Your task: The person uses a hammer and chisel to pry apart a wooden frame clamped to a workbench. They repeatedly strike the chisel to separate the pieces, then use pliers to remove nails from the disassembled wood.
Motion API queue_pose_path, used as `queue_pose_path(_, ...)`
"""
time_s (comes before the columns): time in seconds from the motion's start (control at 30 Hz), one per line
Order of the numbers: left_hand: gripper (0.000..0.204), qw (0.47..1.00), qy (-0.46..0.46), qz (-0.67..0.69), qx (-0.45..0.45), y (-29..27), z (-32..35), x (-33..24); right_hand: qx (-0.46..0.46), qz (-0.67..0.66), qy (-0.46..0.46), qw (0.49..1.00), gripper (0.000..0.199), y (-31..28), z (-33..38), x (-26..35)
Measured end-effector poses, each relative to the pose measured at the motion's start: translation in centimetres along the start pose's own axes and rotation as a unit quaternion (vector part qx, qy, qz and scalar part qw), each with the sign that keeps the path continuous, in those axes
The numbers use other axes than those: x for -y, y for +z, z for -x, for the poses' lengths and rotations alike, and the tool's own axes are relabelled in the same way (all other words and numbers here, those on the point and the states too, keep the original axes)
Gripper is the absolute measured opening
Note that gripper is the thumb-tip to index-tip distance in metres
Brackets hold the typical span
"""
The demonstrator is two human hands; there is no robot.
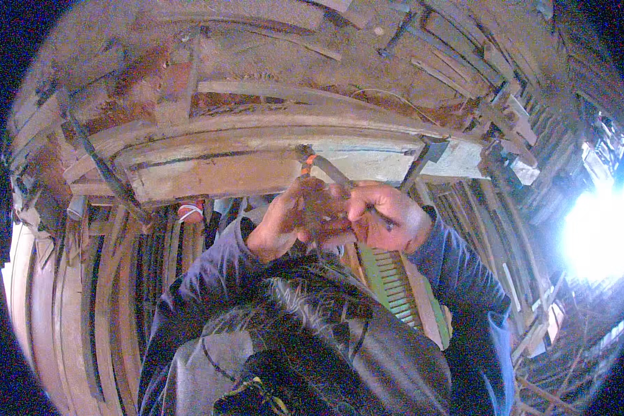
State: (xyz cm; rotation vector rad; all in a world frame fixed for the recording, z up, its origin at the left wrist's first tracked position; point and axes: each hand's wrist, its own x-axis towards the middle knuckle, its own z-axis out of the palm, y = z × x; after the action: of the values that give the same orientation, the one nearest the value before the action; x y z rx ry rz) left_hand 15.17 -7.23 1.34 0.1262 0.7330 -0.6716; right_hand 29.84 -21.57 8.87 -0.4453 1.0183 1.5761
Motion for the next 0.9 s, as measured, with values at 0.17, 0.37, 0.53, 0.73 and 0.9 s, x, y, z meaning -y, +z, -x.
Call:
queue_pose_path(0.17, 0.041, 0.995, -0.013, 0.088, 0.042, 0.9, -1.6, -0.5, 0.070, -0.090, 0.013, 0.993, 0.042, -0.3, 0.0, 1.4)
queue_pose_path(0.37, 0.029, 0.964, -0.034, 0.261, -0.035, 3.1, -1.1, -1.1, -0.040, 0.016, 0.000, 0.999, 0.043, 0.9, -0.5, 0.8)
queue_pose_path(0.53, 0.031, 0.925, -0.047, 0.377, 0.008, 3.0, -2.9, -1.8, -0.075, -0.043, -0.001, 0.996, 0.042, 1.3, -0.6, -0.5)
queue_pose_path(0.73, 0.028, 0.933, 0.004, 0.357, -0.039, 2.4, -5.1, -0.5, -0.110, -0.020, 0.062, 0.992, 0.035, 2.8, -0.6, 0.4)
queue_pose_path(0.9, 0.027, 0.951, 0.012, 0.297, -0.091, 2.6, -5.2, -0.3, -0.114, -0.120, 0.151, 0.975, 0.046, 5.8, 0.0, 1.4)
